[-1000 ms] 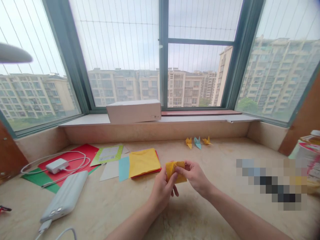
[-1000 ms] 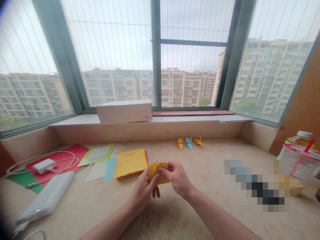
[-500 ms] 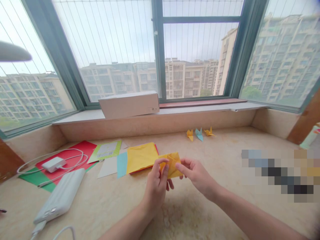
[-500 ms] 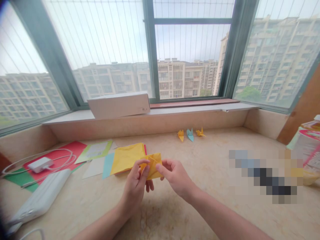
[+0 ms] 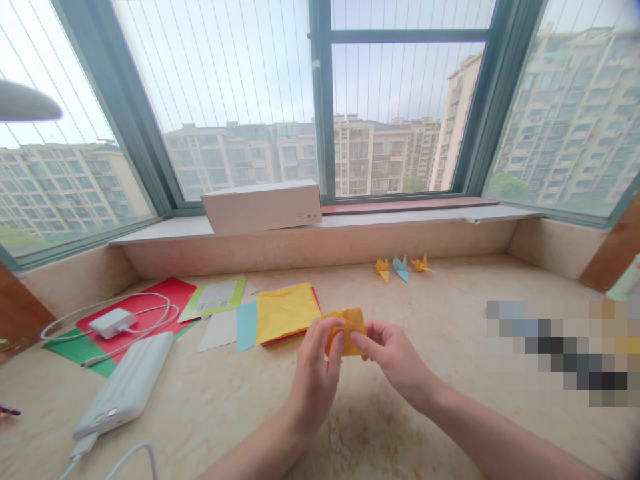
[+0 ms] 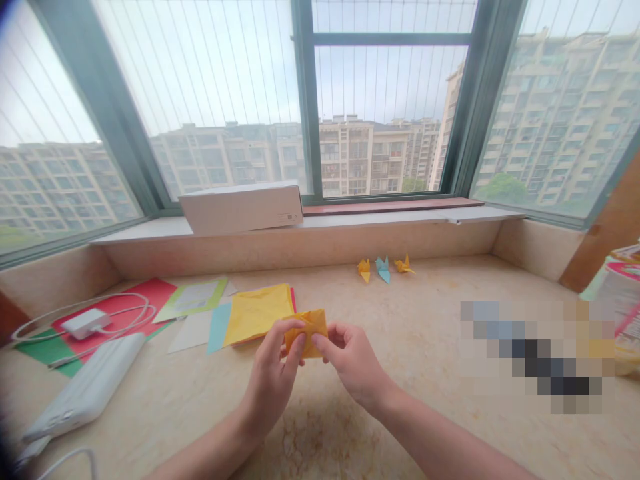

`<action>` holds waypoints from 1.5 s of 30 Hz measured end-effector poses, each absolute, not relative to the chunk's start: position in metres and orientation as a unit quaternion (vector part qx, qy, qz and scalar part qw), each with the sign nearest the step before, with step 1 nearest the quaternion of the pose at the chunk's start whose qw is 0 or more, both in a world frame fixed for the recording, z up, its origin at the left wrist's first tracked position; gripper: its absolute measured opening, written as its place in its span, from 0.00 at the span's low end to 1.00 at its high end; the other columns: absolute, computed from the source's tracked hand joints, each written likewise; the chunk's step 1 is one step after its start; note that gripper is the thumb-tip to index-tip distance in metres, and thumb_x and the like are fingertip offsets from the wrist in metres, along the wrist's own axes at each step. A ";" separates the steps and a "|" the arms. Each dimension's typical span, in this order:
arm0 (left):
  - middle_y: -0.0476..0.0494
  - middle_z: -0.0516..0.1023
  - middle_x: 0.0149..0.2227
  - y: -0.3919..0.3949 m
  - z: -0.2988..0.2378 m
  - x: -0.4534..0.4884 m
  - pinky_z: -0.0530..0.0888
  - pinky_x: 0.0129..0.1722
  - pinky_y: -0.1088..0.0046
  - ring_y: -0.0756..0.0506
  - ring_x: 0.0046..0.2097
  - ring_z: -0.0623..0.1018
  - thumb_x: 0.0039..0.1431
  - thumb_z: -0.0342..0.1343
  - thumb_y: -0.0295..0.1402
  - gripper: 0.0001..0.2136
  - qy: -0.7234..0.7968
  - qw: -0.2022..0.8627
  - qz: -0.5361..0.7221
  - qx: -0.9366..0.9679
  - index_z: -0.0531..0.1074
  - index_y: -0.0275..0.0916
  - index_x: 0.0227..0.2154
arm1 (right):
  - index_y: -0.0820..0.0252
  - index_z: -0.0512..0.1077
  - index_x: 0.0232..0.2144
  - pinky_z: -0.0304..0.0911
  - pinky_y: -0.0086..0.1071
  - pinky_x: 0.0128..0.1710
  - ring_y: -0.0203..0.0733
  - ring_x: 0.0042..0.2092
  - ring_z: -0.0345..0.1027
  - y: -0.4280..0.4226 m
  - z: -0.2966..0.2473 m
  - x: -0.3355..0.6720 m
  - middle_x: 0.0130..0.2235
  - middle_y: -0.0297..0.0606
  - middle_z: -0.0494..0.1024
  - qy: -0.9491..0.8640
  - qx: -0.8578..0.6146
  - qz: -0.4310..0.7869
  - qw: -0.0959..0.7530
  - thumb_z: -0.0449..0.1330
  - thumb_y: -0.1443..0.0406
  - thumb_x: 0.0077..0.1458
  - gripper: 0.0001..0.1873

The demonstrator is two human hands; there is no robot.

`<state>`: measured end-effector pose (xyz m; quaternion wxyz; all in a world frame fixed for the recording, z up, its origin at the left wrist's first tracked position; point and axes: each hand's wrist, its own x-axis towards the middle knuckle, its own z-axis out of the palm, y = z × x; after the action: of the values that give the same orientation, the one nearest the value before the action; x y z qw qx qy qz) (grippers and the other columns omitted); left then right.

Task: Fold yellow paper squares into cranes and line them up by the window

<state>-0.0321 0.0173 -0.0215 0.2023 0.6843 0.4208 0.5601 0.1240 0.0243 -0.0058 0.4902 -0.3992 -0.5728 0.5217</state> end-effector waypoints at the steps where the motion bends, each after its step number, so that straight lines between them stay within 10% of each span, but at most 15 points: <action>1: 0.43 0.75 0.41 0.018 -0.022 -0.032 0.76 0.39 0.69 0.44 0.42 0.77 0.66 0.50 0.33 0.06 0.422 0.198 0.560 0.685 0.70 0.41 0.42 | 0.61 0.77 0.31 0.61 0.31 0.31 0.37 0.30 0.65 0.024 -0.005 0.124 0.28 0.35 0.76 -0.572 -0.396 0.525 0.490 0.65 0.51 0.51 0.18; 12: 0.40 0.66 0.61 0.017 -0.022 -0.034 0.68 0.59 0.55 0.41 0.63 0.67 0.68 0.48 0.30 0.10 0.436 0.080 0.533 0.721 0.71 0.45 0.47 | 0.60 0.78 0.36 0.60 0.31 0.31 0.37 0.30 0.64 0.022 -0.002 0.124 0.34 0.37 0.79 -0.573 -0.378 0.540 0.488 0.65 0.51 0.52 0.18; 19: 0.37 0.73 0.58 0.016 -0.023 -0.034 0.69 0.60 0.58 0.40 0.61 0.71 0.69 0.45 0.33 0.17 0.425 0.135 0.470 0.762 0.71 0.42 0.56 | 0.58 0.59 0.56 0.59 0.31 0.29 0.35 0.26 0.61 0.024 -0.003 0.124 0.24 0.27 0.72 -0.513 -0.372 0.540 0.554 0.68 0.53 0.50 0.36; 34: 0.44 0.82 0.42 0.015 -0.024 -0.033 0.79 0.37 0.70 0.47 0.36 0.81 0.70 0.41 0.32 0.19 0.398 0.245 0.445 0.764 0.66 0.46 0.60 | 0.61 0.68 0.45 0.56 0.31 0.26 0.34 0.25 0.63 0.031 0.006 0.131 0.27 0.33 0.75 -0.546 -0.352 0.518 0.557 0.59 0.47 0.57 0.25; 45: 0.36 0.54 0.69 0.013 -0.024 -0.034 0.63 0.63 0.53 0.37 0.68 0.58 0.67 0.48 0.30 0.25 0.360 0.128 0.434 0.816 0.57 0.47 0.66 | 0.55 0.64 0.53 0.69 0.38 0.44 0.44 0.40 0.76 0.034 0.003 0.134 0.41 0.39 0.81 -0.484 -0.342 0.556 0.583 0.69 0.55 0.50 0.32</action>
<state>-0.0343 0.0129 -0.0240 0.1284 0.8158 0.3598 0.4343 0.1342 0.0338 0.0031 0.5829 -0.3420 -0.4840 0.5559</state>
